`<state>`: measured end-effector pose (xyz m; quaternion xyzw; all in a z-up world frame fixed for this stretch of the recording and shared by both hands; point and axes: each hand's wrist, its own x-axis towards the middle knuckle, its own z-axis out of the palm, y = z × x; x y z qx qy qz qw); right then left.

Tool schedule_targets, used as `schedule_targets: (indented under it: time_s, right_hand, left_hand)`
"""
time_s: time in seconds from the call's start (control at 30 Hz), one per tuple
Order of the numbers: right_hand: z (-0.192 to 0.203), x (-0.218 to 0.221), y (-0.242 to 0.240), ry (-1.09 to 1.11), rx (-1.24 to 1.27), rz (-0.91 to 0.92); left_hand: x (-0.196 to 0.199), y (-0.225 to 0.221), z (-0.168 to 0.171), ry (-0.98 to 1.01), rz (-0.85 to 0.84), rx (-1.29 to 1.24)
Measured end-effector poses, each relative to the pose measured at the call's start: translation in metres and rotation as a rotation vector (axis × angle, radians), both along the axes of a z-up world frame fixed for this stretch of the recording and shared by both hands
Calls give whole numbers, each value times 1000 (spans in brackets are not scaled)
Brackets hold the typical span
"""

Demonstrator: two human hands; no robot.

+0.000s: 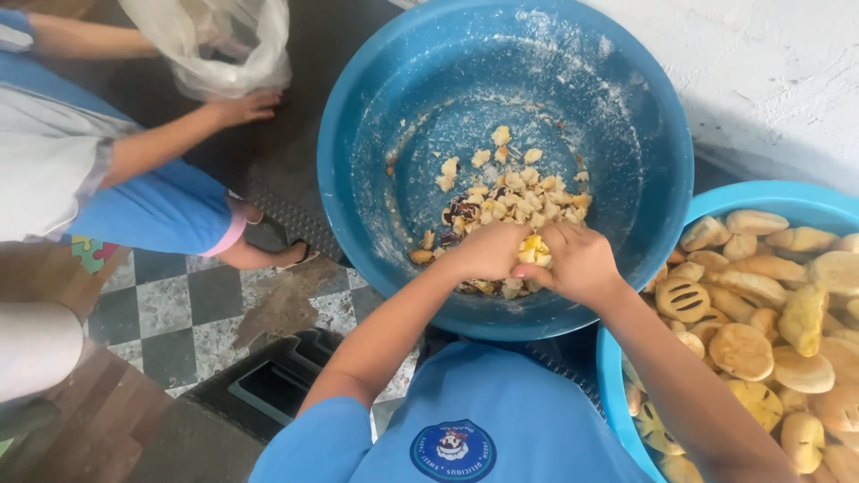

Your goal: Crumbling bread rolls by hand into a large plastic basin.

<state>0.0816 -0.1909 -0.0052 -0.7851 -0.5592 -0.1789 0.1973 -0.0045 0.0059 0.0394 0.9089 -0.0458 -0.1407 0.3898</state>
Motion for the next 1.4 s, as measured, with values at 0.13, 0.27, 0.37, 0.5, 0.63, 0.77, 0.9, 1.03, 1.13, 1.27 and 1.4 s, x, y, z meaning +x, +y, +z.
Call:
schedule_targets:
  time_s: [0.13, 0.27, 0.37, 0.5, 0.63, 0.77, 0.9, 1.03, 1.13, 1.27, 1.4]
  right_hand:
    - [-32, 1, -4, 104, 20, -60]
    - [-36, -19, 12, 700, 207, -286]
    - [6, -37, 42, 1416, 542, -471]
    - [32, -23, 41, 2259, 875, -344]
    - [67, -26, 32, 1867, 659, -450]
    - [31, -13, 18, 1291, 276, -368]
    - [-34, -2, 10, 690, -152, -344]
    - [1, -13, 13, 658, -68, -353]
    - [30, -17, 20, 1002, -56, -369]
    - [25, -28, 22, 1106, -105, -442]
    - [-20, -26, 24, 767, -249, -471]
  left_hand:
    - [-3, -2, 6, -69, 38, 78]
    - [2, -16, -24, -69, 202, 41]
    - [-1, -29, -13, -138, 308, 124]
    - [-7, -21, -4, -226, 433, -9]
    - [-13, 7, -22, 41, 620, -345]
    - [-22, 22, -2, 182, 646, -809]
    - [-19, 14, -2, 187, 651, -903]
    - [-13, 21, -36, 166, 563, -644]
    - [-19, 18, -23, 195, 519, -572]
    - [-16, 15, -42, 229, 488, -653]
    - [-15, 11, -27, 203, 537, -611]
